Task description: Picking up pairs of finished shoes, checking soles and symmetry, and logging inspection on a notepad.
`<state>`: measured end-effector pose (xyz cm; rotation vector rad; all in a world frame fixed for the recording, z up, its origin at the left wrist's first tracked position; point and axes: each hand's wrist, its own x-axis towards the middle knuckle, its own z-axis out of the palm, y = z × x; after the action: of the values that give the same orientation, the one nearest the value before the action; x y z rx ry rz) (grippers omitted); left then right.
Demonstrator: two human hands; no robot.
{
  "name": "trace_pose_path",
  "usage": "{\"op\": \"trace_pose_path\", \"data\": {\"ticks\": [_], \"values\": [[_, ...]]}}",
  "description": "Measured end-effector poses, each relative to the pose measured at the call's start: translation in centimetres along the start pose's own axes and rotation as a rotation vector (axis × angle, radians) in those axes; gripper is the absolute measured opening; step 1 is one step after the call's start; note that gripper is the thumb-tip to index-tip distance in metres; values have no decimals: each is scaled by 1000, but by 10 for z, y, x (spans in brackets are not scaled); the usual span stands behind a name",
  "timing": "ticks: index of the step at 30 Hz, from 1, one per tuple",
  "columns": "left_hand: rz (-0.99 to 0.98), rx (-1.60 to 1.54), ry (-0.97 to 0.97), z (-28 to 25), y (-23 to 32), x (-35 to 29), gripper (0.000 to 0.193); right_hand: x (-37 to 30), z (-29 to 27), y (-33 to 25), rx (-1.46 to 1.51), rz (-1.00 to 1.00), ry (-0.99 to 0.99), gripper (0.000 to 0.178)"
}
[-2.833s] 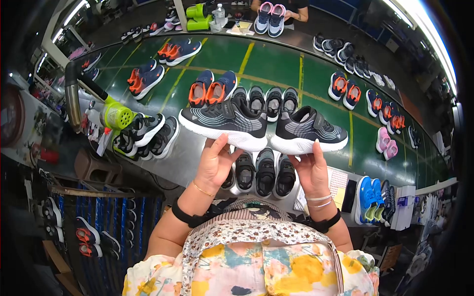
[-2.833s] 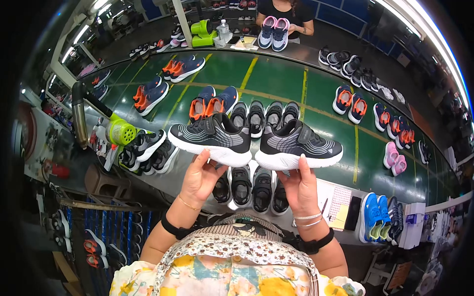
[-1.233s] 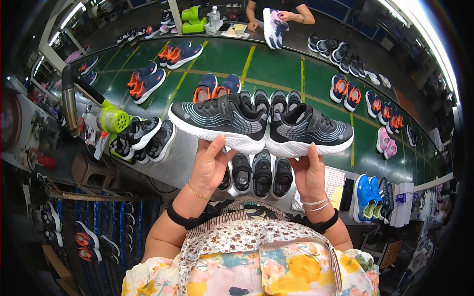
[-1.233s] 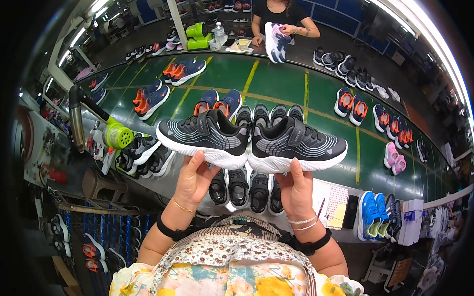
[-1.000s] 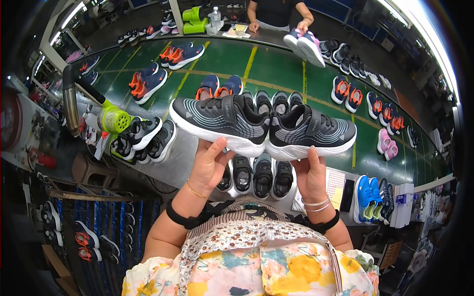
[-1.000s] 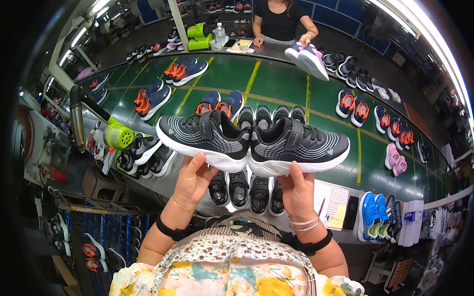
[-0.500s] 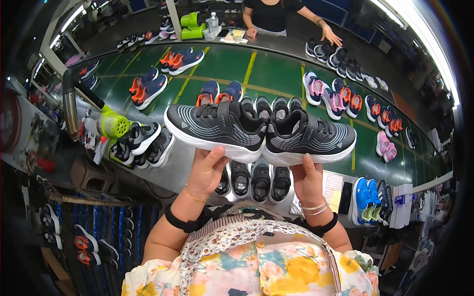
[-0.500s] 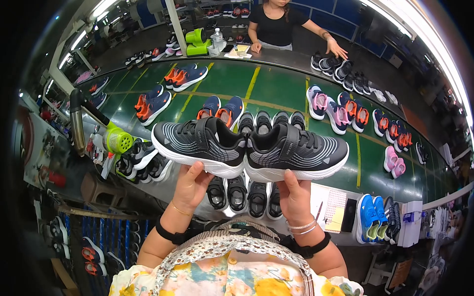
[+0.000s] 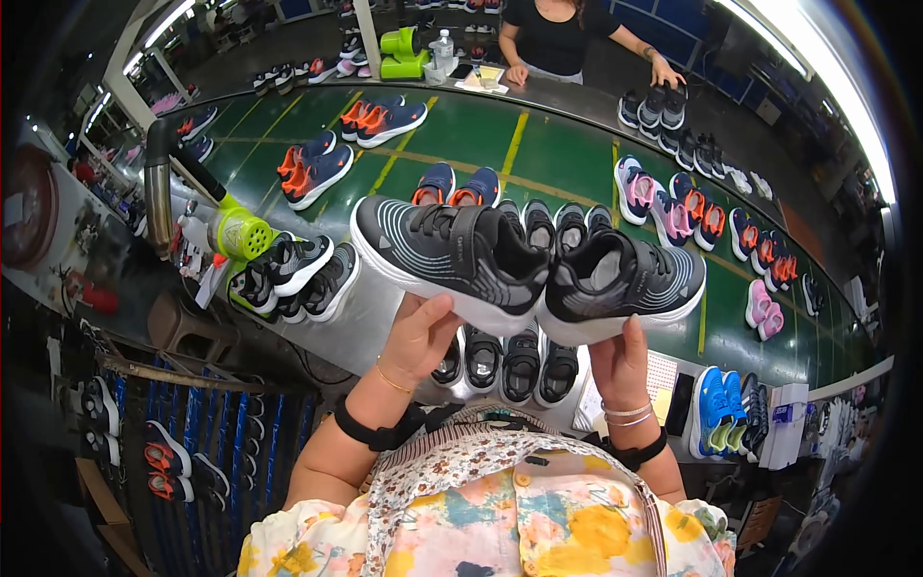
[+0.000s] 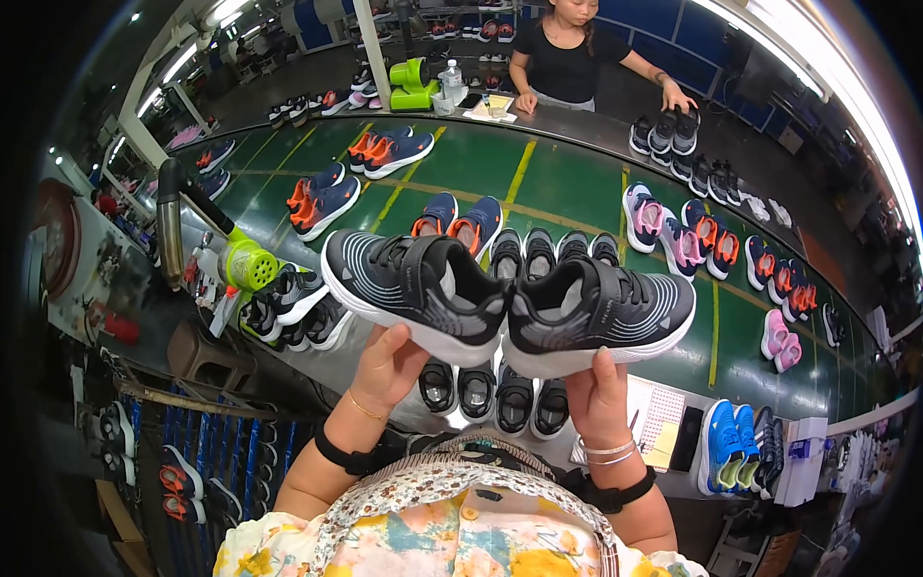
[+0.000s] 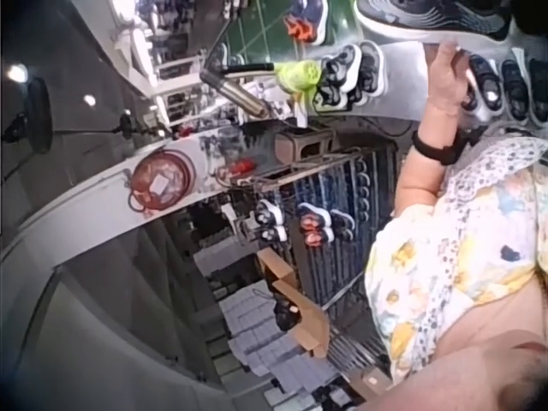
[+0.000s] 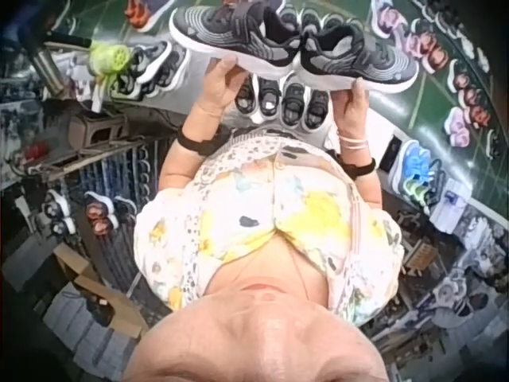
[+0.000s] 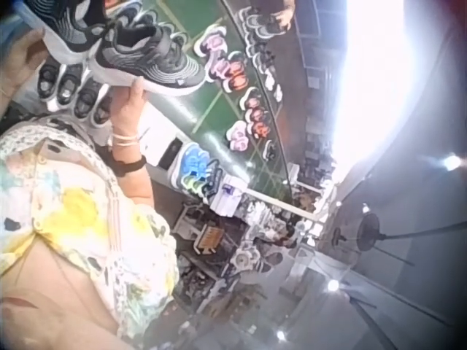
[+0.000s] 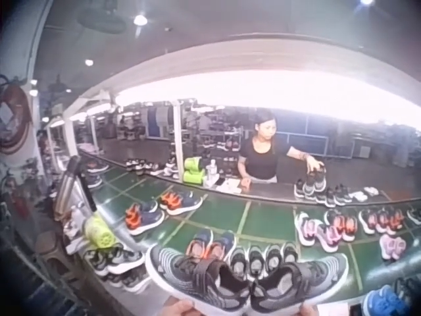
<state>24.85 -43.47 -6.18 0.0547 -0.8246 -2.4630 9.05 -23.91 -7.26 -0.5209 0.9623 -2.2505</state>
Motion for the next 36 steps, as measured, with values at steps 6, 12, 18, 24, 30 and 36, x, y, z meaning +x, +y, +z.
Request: {"op": "trace_pose_path", "data": {"ticks": [6,12,18,24,30,36], "values": [[-215,-164,-32,-16,-9,-4,73,6,20,-3,313,341,-141,79],[-353,-105,-118,-1,-16,-4,92,4,5,14,284,554,-173,89],[-380,-59,-212,1,-19,-2,97,7,12,18,298,562,-313,95],[-359,95,-190,1,-19,-2,99,7,10,18,286,565,-316,94],[-364,98,-190,-1,-20,-2,101,6,27,15,242,538,-189,101],[-377,160,-199,-6,-20,-2,104,2,18,19,187,536,-186,100]]}}
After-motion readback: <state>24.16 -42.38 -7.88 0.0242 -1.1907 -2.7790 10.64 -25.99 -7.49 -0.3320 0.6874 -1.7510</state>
